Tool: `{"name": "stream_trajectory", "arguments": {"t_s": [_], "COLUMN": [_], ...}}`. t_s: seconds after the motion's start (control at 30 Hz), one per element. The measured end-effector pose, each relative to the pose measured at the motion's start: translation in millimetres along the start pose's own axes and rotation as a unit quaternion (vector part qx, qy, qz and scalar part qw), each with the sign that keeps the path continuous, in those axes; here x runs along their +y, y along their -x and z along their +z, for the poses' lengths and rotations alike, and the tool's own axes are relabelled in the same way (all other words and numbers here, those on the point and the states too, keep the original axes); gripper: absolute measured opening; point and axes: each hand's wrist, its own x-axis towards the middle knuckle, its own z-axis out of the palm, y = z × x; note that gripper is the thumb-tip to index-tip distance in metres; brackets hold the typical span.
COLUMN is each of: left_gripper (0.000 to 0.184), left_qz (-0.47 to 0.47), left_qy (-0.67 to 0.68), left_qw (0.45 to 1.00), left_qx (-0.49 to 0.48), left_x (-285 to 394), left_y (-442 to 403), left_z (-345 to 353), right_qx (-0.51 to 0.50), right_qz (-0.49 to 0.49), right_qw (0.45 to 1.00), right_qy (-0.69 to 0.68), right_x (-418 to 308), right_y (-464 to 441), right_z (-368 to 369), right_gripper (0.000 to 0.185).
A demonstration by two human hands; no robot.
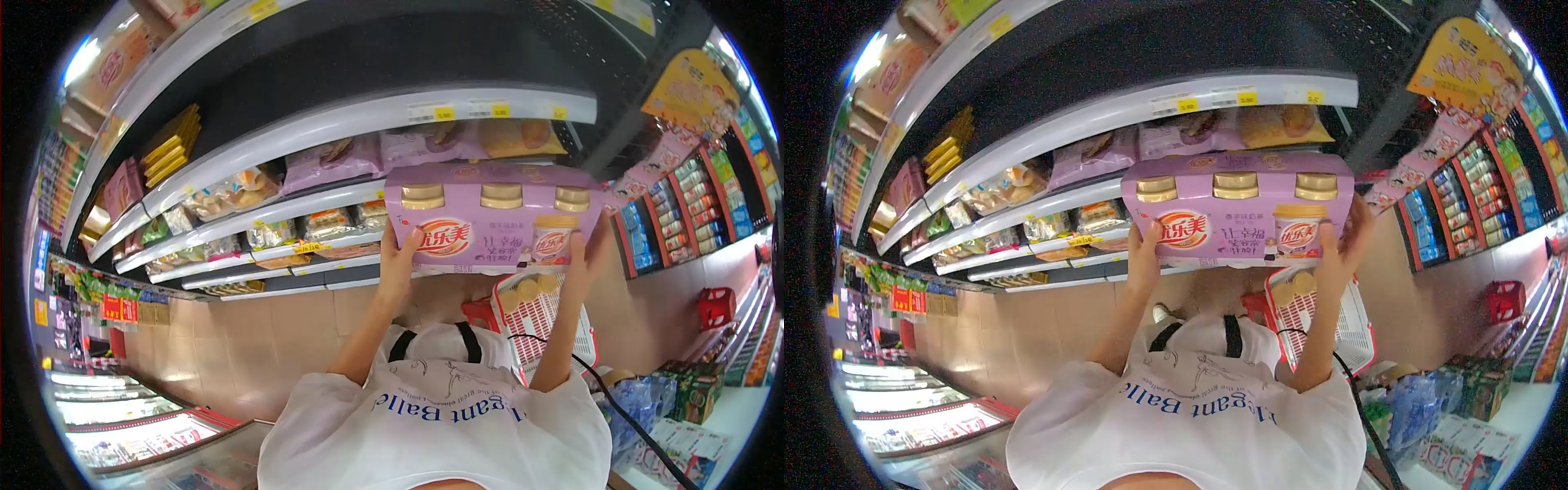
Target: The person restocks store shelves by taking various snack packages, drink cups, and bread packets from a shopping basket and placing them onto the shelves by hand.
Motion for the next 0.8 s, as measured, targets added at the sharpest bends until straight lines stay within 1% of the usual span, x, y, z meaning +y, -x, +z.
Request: {"name": "stream_trajectory", "arguments": {"t_s": [0.03,0.07,0.1,0.13,0.17,0.2,0.23,0.27,0.3,0.33,0.37,0.4,0.43,0.47,0.53,0.67,0.73,0.8], "left_gripper": [0.047,0.047,0.045,0.043,0.043,0.041,0.039,0.037,0.037,0.036,0.035,0.036,0.037,0.037,0.042,0.045,0.046,0.046], "left_qz": [-0.016,-0.010,-0.002,0.007,0.015,0.043,0.069,0.092,0.095,0.111,0.128,0.201,0.271,0.273,0.286,0.320,0.324,0.325], "left_qy": [0.012,0.013,-0.001,-0.015,-0.014,-0.060,-0.106,-0.126,-0.126,-0.158,-0.188,-0.217,-0.245,-0.244,-0.303,-0.293,-0.317,-0.326], "left_qw": [1.000,1.000,0.999,0.997,0.996,0.994,0.989,0.983,0.981,0.974,0.965,0.947,0.923,0.922,0.899,0.892,0.878,0.873], "left_qx": [0.014,0.022,0.048,0.075,0.084,0.079,0.073,0.102,0.109,0.122,0.132,0.128,0.122,0.124,0.137,0.132,0.153,0.158], "left_x": [6.9,15.2,25.0,35.9,48.2,62.4,78.1,102.4,119.1,134.2,145.7,153.3,160.7,169.5,186.8,217.2,235.0,242.3], "left_y": [0.5,1.6,3.1,3.7,1.6,-2.6,-5.3,-5.4,-8.4,-13.0,-21.3,-33.9,-47.0,-59.1,-79.6,-108.5,-112.2,-129.8], "left_z": [-2.5,-4.2,-5.6,-8.1,-13.7,-21.4,-25.5,-20.7,-22.2,-26.4,-33.0,-42.2,-52.1,-61.0,-80.6,-114.9,-124.1,-146.6], "right_qx": [-0.008,-0.028,-0.049,-0.059,-0.066,-0.074,-0.083,-0.047,-0.010,-0.017,-0.083,-0.148,-0.145,-0.142,-0.248,-0.246,-0.293,-0.306], "right_qz": [-0.002,0.108,0.216,0.215,0.193,0.171,0.171,0.208,0.244,0.244,0.181,0.116,0.114,0.111,0.064,0.071,0.036,0.021], "right_qw": [1.000,0.993,0.974,0.973,0.978,0.982,0.981,0.977,0.970,0.970,0.978,0.974,0.977,0.980,0.950,0.957,0.942,0.942], "right_qy": [-0.005,-0.031,-0.056,-0.061,-0.052,-0.043,-0.048,-0.023,0.004,0.001,-0.064,-0.129,-0.105,-0.081,-0.181,-0.136,-0.159,-0.137], "right_x": [-3.1,-7.1,-13.2,-20.2,-29.8,-42.5,-60.5,-80.7,-90.2,-87.1,-81.1,-77.8,-84.0,-90.1,-89.1,-117.1,-117.8,-120.1], "right_y": [-1.3,0.1,-0.4,-3.0,-5.8,-8.2,-12.1,-18.5,-24.2,-32.3,-44.5,-54.5,-60.9,-68.5,-84.6,-81.4,-83.3,-82.9], "right_z": [3.8,7.1,13.6,23.6,34.9,47.1,61.9,79.9,95.7,106.7,116.8,129.0,143.9,159.0,191.1,239.6,262.7,284.7], "right_gripper": [0.056,0.054,0.053,0.053,0.053,0.052,0.052,0.052,0.052,0.052,0.054,0.057,0.056,0.055,0.053,0.052,0.053,0.053]}}
